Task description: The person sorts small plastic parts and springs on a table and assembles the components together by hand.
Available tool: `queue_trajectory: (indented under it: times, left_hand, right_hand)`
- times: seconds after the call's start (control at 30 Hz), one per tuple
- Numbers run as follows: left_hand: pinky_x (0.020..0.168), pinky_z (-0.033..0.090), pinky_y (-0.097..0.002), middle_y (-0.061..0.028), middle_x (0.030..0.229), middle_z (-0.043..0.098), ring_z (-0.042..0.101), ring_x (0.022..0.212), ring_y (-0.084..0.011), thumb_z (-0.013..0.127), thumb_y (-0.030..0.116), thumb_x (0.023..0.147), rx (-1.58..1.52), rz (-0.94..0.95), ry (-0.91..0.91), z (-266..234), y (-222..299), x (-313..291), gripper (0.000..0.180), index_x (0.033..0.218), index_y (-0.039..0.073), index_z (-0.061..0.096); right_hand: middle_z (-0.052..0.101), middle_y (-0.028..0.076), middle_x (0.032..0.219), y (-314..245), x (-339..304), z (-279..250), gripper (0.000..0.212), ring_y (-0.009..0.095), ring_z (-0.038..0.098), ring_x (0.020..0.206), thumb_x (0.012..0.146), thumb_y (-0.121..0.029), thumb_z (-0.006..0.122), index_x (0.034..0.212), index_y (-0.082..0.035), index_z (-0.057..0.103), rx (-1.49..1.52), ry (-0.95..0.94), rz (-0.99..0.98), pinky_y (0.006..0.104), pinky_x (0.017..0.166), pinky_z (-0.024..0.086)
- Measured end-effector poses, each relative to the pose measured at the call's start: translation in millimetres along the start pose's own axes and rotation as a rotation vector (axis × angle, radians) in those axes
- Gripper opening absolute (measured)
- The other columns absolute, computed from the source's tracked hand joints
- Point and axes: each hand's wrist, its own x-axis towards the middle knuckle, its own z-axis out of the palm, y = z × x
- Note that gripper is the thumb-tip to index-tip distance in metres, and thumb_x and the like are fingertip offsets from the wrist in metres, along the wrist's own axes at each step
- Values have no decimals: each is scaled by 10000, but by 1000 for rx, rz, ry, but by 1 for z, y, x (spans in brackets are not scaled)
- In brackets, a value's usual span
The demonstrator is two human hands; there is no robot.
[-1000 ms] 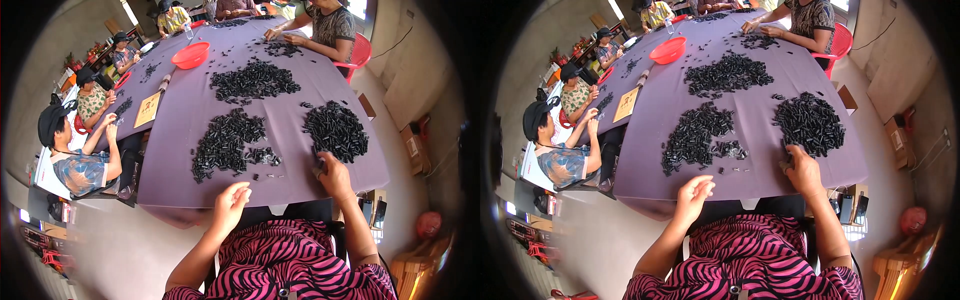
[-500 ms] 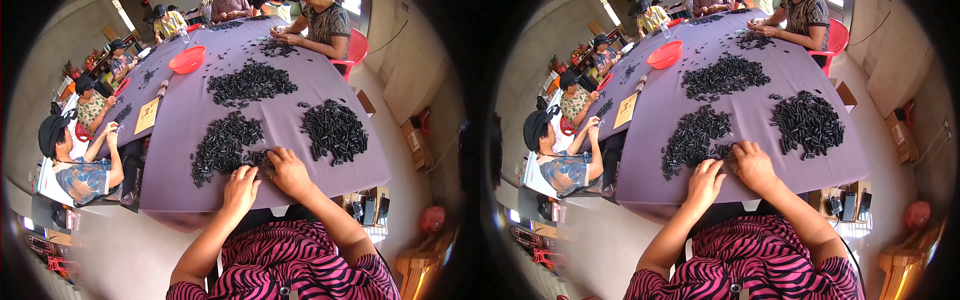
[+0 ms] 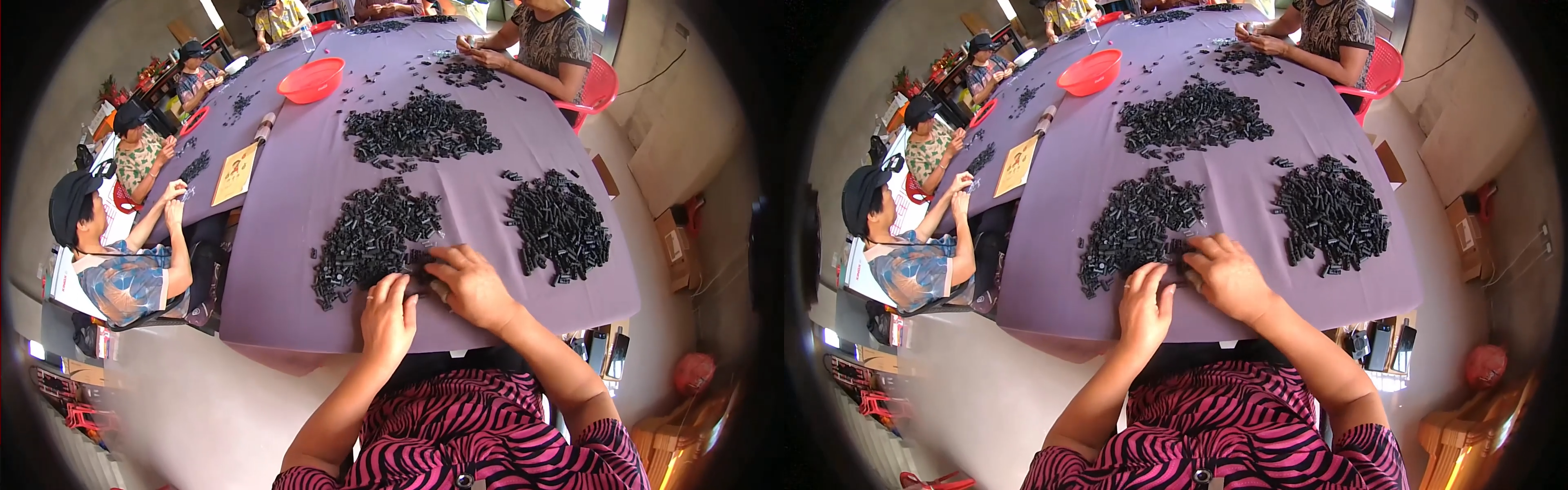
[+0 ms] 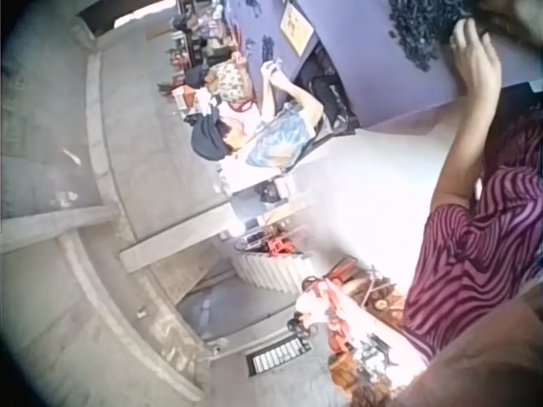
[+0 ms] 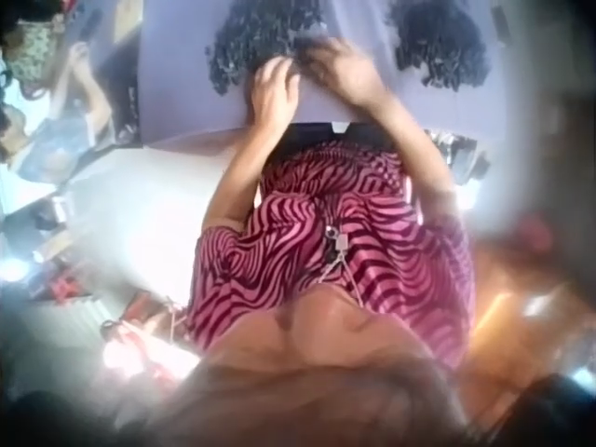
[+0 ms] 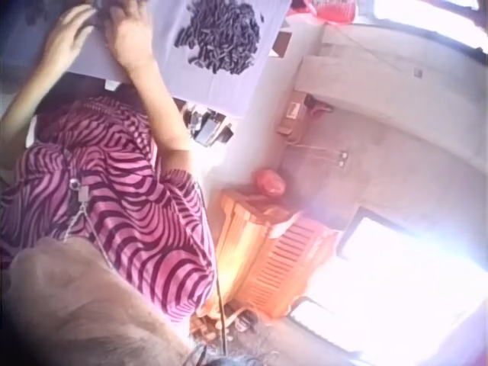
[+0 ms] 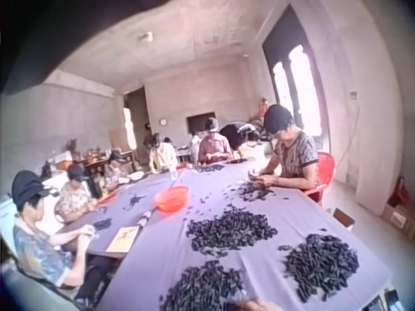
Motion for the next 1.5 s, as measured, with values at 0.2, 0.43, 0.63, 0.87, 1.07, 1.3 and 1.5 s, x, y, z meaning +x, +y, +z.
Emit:
queue_trajectory:
  times: [0.2, 0.43, 0.63, 0.87, 1.07, 1.3, 1.5]
  left_hand:
    - [950, 508, -464, -173, 1305, 601, 606, 1098, -402, 653, 126, 917, -54, -48, 83, 5, -4, -1, 382, 1268, 4, 567]
    - [936, 515, -455, -169, 1296, 606, 608, 1090, -396, 661, 118, 909, -93, -67, 101, 4, -5, 1, 384, 1264, 5, 570]
    - [922, 520, -446, -156, 1279, 618, 614, 1067, -380, 681, 117, 893, -73, -62, 78, -2, -3, 3, 366, 1232, 7, 596]
    - [906, 522, -433, -131, 1246, 644, 626, 1041, -365, 697, 131, 883, -28, -55, 62, 3, 2, 8, 331, 1191, 28, 639]
    - [886, 530, -421, -98, 1234, 652, 632, 1026, -339, 720, 106, 853, 7, -84, 36, -1, 7, 10, 299, 1144, 49, 677]
    - [867, 535, -400, -84, 1226, 655, 634, 1009, -315, 715, 104, 857, 38, -127, 17, -4, 10, 11, 267, 1116, 40, 695]
    - [869, 533, -402, -88, 1223, 657, 635, 1006, -319, 707, 113, 868, 25, -126, 20, -3, 11, 11, 257, 1115, 41, 699]
  right_hand:
    - [647, 102, 1199, 1, 30, 35, 246, 296, 592, 1096, 825, -169, 690, 1044, -61, 722, -23, -6, -64, 415, 941, 487]
    - [633, 71, 1088, 5, 28, 28, 179, 291, 590, 1022, 816, -154, 702, 980, -83, 698, -20, -63, -25, 419, 863, 481]
    - [632, 101, 1128, 10, 12, -8, 227, 322, 594, 1029, 777, -71, 731, 999, -54, 692, 163, -83, -32, 434, 894, 496]
    - [646, 106, 1113, 45, 29, 6, 259, 329, 605, 1029, 800, -84, 722, 1054, -33, 700, 58, -11, 98, 431, 905, 516]
    - [643, 83, 1097, 43, 34, 11, 297, 299, 605, 1028, 778, -147, 747, 1062, -68, 713, 25, -57, 46, 414, 914, 505]
    - [638, 120, 1130, 57, 25, -11, 350, 350, 576, 1072, 755, -38, 741, 1101, -31, 691, 192, -54, 115, 436, 948, 486]
    - [646, 118, 1192, 54, 25, -4, 372, 336, 582, 1073, 739, -60, 725, 1110, -40, 695, 9, -26, 80, 425, 923, 469]
